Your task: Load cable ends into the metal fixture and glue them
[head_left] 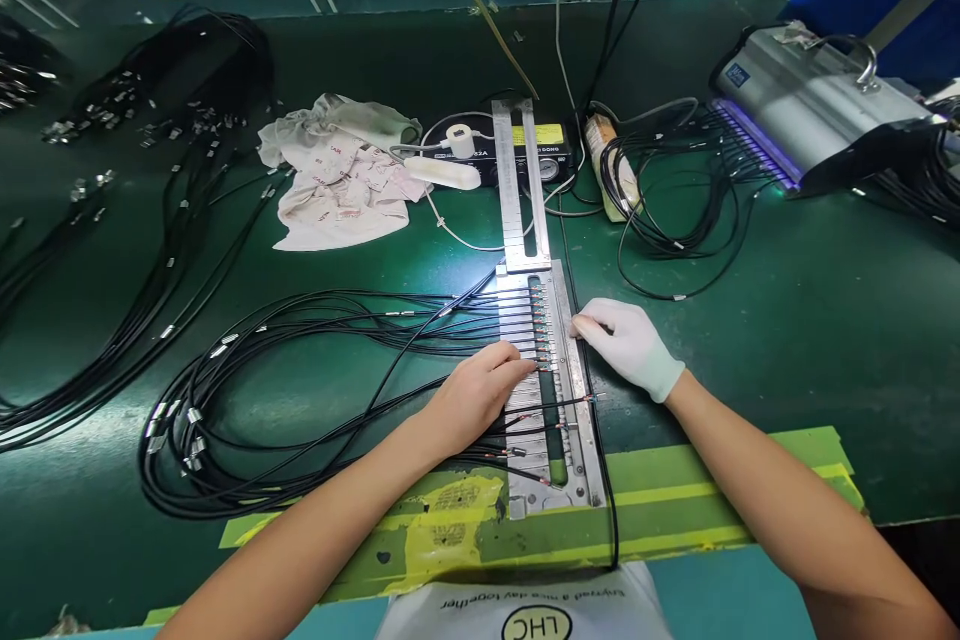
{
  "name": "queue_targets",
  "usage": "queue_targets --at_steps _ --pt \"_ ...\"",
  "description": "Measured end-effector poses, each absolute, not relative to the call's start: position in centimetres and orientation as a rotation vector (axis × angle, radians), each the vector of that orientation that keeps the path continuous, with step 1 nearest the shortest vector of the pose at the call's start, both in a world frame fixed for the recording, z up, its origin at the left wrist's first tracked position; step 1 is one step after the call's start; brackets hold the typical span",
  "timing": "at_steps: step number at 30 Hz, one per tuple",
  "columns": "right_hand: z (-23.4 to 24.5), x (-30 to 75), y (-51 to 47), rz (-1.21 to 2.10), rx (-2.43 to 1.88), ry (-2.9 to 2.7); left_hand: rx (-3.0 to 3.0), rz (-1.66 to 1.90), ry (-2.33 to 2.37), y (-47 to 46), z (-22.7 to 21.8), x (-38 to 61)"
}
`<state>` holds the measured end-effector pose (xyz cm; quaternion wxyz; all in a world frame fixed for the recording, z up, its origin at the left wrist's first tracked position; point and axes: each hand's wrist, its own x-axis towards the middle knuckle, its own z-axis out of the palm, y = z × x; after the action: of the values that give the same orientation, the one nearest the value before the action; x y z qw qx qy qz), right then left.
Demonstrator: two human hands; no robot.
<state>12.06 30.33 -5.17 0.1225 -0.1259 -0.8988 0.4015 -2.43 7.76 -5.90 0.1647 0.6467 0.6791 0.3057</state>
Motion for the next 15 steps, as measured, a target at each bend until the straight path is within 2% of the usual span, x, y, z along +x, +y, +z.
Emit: queue_targets --at_steps 7,15 --pt "-5.21 11.96 30.43 1.190 -0.371 -2.618 1.943 0.816 1.964 8.02 -6.31 -2.13" --pt "-5.31 11.98 30.72 1.173 -0.362 -2.624 2.179 0.676 2.226 7.48 -5.80 -1.41"
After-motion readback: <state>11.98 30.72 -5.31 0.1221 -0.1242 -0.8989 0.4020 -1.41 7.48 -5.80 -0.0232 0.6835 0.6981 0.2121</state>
